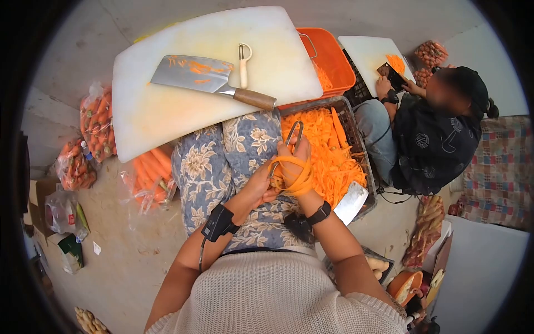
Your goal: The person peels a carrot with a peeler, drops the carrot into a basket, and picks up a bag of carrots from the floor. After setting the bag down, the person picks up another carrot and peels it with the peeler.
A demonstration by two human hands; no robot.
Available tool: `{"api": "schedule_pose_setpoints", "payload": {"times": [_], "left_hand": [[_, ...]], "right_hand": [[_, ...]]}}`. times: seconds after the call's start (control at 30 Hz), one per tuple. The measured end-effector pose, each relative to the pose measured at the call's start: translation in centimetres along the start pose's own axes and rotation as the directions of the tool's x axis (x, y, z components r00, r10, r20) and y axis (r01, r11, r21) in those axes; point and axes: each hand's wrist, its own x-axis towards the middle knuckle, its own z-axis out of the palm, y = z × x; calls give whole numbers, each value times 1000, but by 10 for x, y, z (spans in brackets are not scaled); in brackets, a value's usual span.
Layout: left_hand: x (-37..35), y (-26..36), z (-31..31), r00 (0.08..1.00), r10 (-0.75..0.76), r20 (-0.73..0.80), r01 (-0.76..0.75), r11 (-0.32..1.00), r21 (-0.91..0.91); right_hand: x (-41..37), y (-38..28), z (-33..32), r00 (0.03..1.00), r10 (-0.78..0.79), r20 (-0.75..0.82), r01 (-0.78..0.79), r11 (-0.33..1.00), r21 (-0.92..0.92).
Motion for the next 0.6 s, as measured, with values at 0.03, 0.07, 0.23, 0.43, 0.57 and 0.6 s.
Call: {"api": "schedule_pose_setpoints", "payload": {"times": [0.03,0.07,0.23,0.43,0.57,0.6], "left_hand": [[1,-1,-2,1000,-3,-1,3,1000,-2],[2,-2,-5,999,-9,31,8,1000,30],[-4,1,5,999,-5,48,-4,982,190],[2,0,-2,994,-36,101,21,990,140],[-1,4,1,996,-66,65,58,992,114],[-3,6,5,996,-89,28,85,991,99]], "right_hand": [[3,-3,0,1000,4,0,-4,1000,-1],[6,-8,-2,996,85,-5,-84,992,89],[49,36,-20,990,119,-79,-97,967,236],[58,41,-24,992,127,29,-130,969,211],[78,78,-31,995,84,-47,-74,979,192],[82,78,-32,977,189,-104,-183,981,57]]}}
